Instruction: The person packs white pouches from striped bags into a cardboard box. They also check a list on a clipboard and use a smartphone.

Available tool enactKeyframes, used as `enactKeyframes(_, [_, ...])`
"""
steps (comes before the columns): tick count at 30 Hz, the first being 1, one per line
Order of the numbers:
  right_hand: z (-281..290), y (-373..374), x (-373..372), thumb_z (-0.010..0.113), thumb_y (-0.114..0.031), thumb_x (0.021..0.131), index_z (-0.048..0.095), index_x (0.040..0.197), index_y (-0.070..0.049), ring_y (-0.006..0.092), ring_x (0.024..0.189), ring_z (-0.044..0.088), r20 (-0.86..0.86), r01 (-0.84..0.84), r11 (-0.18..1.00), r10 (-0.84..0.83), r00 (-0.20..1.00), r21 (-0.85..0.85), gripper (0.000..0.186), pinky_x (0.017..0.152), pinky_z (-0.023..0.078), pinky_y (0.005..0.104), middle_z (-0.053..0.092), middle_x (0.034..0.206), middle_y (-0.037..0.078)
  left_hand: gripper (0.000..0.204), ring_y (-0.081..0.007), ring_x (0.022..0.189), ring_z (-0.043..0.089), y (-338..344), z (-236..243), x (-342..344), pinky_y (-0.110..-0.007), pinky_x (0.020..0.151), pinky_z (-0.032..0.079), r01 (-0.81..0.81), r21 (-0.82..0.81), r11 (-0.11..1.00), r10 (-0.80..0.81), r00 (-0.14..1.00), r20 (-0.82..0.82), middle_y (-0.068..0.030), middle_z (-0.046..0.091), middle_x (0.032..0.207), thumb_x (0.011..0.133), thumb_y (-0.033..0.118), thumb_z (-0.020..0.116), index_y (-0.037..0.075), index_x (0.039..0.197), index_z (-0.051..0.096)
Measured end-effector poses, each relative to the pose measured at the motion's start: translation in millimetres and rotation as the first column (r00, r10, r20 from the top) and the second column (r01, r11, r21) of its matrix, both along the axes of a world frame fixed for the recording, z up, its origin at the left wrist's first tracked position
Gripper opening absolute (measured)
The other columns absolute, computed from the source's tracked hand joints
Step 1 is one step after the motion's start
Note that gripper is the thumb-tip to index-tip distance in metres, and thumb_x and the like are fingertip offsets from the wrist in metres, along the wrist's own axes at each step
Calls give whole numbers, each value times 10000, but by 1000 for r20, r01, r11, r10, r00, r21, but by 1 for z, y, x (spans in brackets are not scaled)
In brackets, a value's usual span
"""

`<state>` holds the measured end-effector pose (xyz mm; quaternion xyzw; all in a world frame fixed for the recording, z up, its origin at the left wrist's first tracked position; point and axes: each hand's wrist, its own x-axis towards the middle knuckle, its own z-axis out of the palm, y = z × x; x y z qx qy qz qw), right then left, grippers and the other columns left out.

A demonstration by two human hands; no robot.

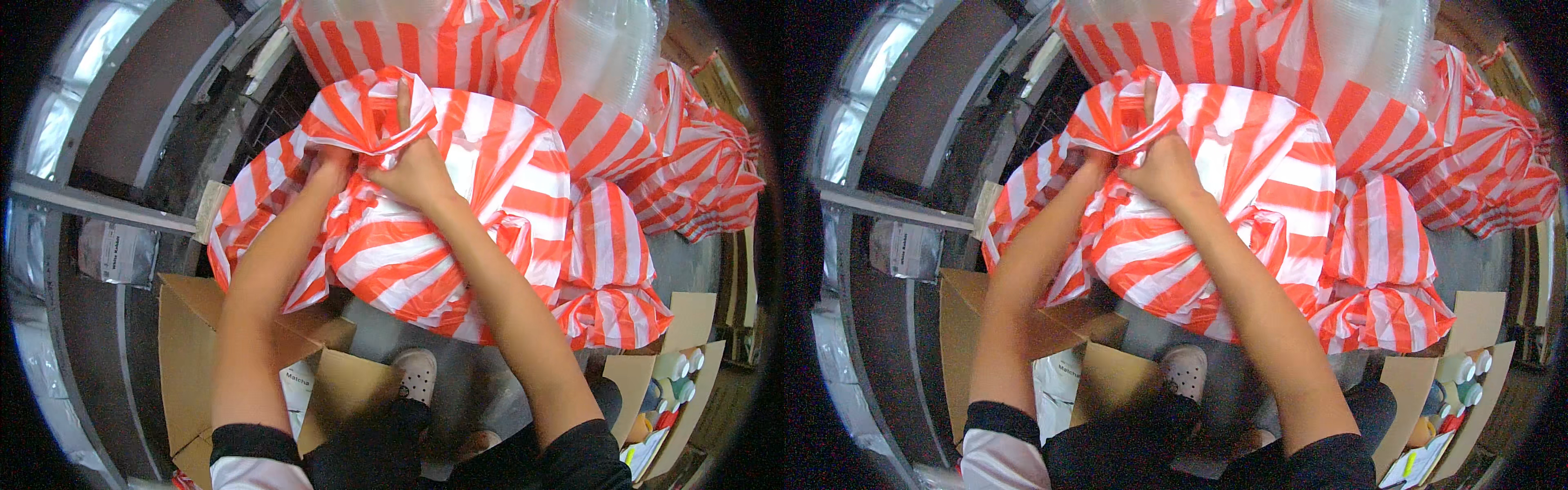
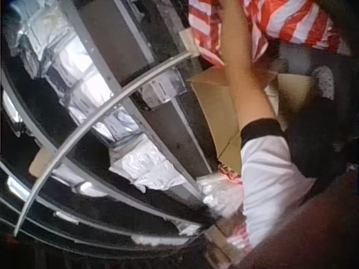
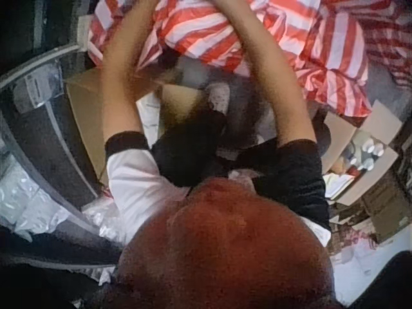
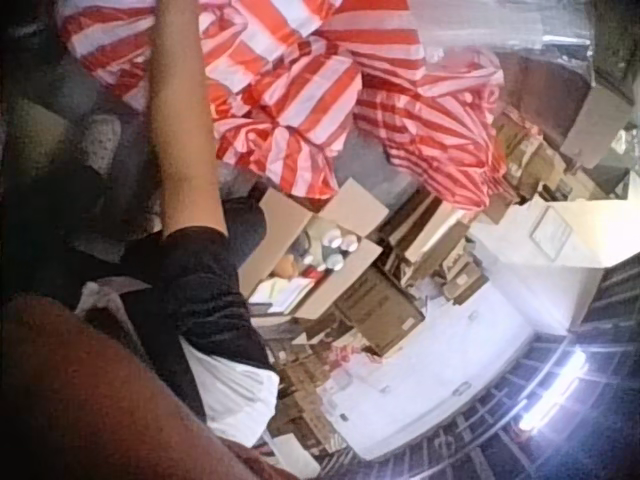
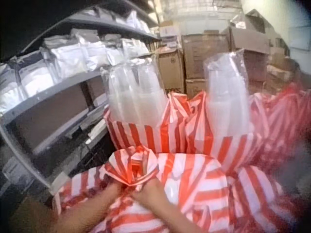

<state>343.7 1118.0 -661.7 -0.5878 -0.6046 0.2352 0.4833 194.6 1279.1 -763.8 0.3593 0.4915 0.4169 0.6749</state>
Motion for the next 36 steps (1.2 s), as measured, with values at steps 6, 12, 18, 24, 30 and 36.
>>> enactKeyframes(6, [-12, 9, 5, 822, -319, 821, 61, 1581, 34, 247, 929, 680, -359, -145, 989, 127, 925, -24, 1132, 854, 533, 343, 720, 955, 148, 270, -264, 1028, 685, -56, 83, -48, -397, 879, 609, -273, -216, 937, 259, 962, -91, -125, 676, 1135, 1034, 204, 489, 42, 1219, 600])
enactKeyframes(12, [56, -76, -7, 646, -473, 969, 517, 1372, 53, 189, 1192, 585, -234, -97, 976, 50, 971, -194, 675, 1049, 438, 338, 621, 1268, 124, 366, -253, 1254, 571, -180, 193, -116, -423, 1052, 514, -259, 30, 965, 246, 943, 223, -157, 564, 1360, 1037, 149, 539, 23, 1372, 463])
enactKeyframes(18, [75, -214, -86, 760, -518, 827, 333, 1514, -2, 285, 1301, 537, -940, -396, 913, 45, 337, -99, 959, 1108, 430, 440, 530, 1430, 134, 759, -307, 1420, 418, -341, 201, -146, -492, 1181, 341, -317, 431, 845, 268, 948, 172, -172, 397, 1551, 993, 449, 624, 26, 1539, 309])
enactKeyframes(24, [59, -245, -70, 873, -379, 651, 424, 1450, 28, 344, 1212, 602, -966, -562, 808, -36, 255, -179, 1003, 1030, 517, 467, 617, 1295, 201, 1291, -328, 1475, 339, -409, 150, -295, -493, 1212, 272, -165, 305, 938, -93, 729, 679, -171, 247, 1648, 737, 974, 370, 43, 1608, 163])
enactKeyframes(30, [60, -249, -130, 840, -167, 742, 390, 1479, 19, 248, 1257, 554, -890, -867, 302, 101, 444, -397, 883, 1101, 402, 380, 587, 1354, 137, 1005, -254, 1409, 429, -516, 117, -354, -396, 1159, 362, -196, -134, 971, 193, 981, -35, -163, 451, 1520, 886, 640, 655, -16, 1552, 285])
enactKeyframes(36, [21, -253, -209, 837, -178, 823, 387, 1498, 20, 266, 1338, 482, -810, -827, 453, 311, 497, -334, 835, 1130, 363, 377, 504, 1441, 174, 673, -260, 1232, 606, -581, 104, -374, -396, 1040, 507, -613, -260, 746, 520, 780, -348, -182, 570, 1396, 1014, 430, 593, -50, 1454, 421])
